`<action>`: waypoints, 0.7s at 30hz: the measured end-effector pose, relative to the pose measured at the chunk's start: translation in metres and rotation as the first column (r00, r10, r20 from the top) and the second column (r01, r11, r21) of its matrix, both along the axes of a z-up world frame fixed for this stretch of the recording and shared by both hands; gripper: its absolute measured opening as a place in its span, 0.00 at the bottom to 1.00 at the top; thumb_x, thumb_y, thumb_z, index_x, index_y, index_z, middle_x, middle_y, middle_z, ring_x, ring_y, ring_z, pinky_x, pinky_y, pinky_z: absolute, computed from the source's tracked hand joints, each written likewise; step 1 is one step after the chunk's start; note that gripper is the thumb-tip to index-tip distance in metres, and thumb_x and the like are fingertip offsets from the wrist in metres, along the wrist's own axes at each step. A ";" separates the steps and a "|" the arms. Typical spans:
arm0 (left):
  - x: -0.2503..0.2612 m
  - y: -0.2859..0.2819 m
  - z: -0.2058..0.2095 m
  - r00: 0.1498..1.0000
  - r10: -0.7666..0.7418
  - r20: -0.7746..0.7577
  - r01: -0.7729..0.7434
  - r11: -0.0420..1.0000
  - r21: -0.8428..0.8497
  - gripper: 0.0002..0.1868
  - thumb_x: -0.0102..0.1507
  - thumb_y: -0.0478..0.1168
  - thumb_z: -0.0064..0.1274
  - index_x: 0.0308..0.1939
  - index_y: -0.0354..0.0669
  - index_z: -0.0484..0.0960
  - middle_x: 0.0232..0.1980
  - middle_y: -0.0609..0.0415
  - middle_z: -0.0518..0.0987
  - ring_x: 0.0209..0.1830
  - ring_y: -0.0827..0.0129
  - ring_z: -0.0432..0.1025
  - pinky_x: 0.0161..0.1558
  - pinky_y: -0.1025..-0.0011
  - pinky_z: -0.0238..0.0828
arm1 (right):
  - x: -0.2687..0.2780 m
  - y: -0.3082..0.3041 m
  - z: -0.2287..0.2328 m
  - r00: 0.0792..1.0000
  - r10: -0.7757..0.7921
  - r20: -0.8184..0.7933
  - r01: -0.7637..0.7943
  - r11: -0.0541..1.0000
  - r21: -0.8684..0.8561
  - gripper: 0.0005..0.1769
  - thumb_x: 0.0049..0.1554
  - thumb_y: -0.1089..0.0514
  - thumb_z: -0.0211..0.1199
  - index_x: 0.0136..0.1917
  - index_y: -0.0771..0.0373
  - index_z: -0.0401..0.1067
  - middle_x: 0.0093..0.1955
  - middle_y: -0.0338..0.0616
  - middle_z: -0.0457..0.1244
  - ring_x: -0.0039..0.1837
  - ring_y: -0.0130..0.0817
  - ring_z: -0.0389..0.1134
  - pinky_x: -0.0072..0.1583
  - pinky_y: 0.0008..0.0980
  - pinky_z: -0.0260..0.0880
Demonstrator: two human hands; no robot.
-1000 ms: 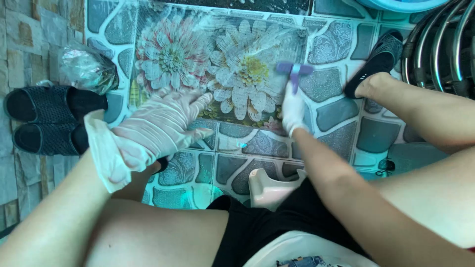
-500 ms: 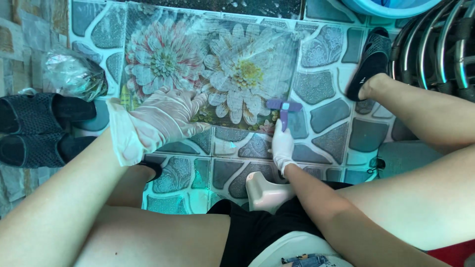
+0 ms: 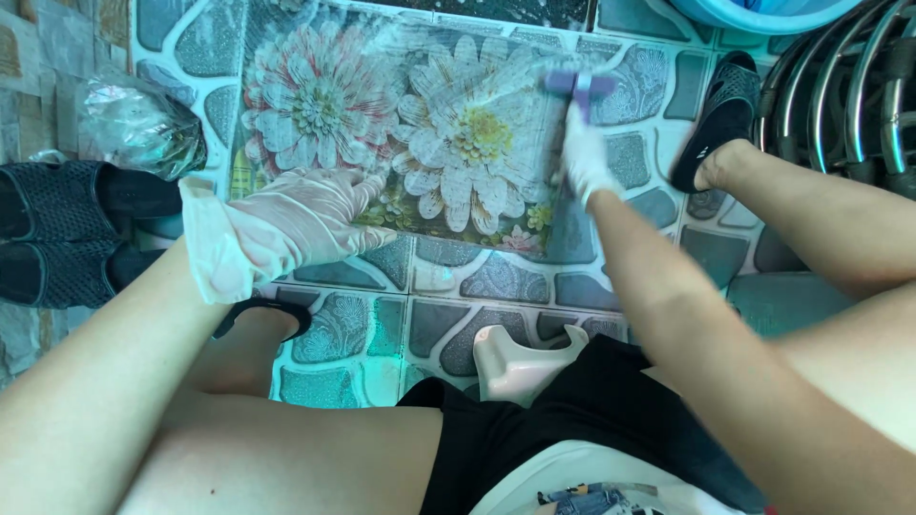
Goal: Scrubbing a floor mat with a brush and soap.
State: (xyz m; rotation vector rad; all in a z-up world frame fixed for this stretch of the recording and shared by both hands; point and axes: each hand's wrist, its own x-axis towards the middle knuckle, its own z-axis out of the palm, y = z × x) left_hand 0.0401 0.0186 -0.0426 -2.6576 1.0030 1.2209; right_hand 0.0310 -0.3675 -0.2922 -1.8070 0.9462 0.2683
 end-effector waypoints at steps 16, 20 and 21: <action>0.005 0.012 -0.007 0.997 0.076 -0.022 -0.077 0.993 -0.086 0.49 0.63 0.72 0.40 0.78 0.45 0.56 0.73 0.38 0.64 0.72 0.43 0.60 0.69 0.54 0.55 | 0.006 0.020 0.010 0.992 -0.068 0.108 0.077 0.993 -0.091 0.41 0.58 0.26 0.45 0.56 0.64 0.72 0.36 0.45 0.68 0.33 0.43 0.72 0.32 0.41 0.74; 0.002 0.009 -0.003 0.996 0.078 -0.042 -0.081 0.994 -0.078 0.48 0.62 0.72 0.40 0.76 0.46 0.58 0.75 0.40 0.63 0.70 0.43 0.62 0.68 0.54 0.57 | 0.056 -0.021 -0.009 0.999 -0.041 0.001 0.040 0.998 0.046 0.42 0.62 0.26 0.47 0.54 0.68 0.75 0.34 0.45 0.62 0.31 0.40 0.65 0.33 0.41 0.71; 0.001 0.008 0.001 0.995 0.081 -0.054 -0.083 0.996 -0.041 0.49 0.62 0.72 0.40 0.78 0.46 0.56 0.74 0.39 0.64 0.70 0.43 0.62 0.68 0.55 0.58 | 0.055 -0.023 -0.011 0.999 -0.020 -0.047 0.020 1.000 0.011 0.42 0.62 0.25 0.50 0.54 0.70 0.74 0.35 0.44 0.61 0.32 0.39 0.63 0.33 0.40 0.72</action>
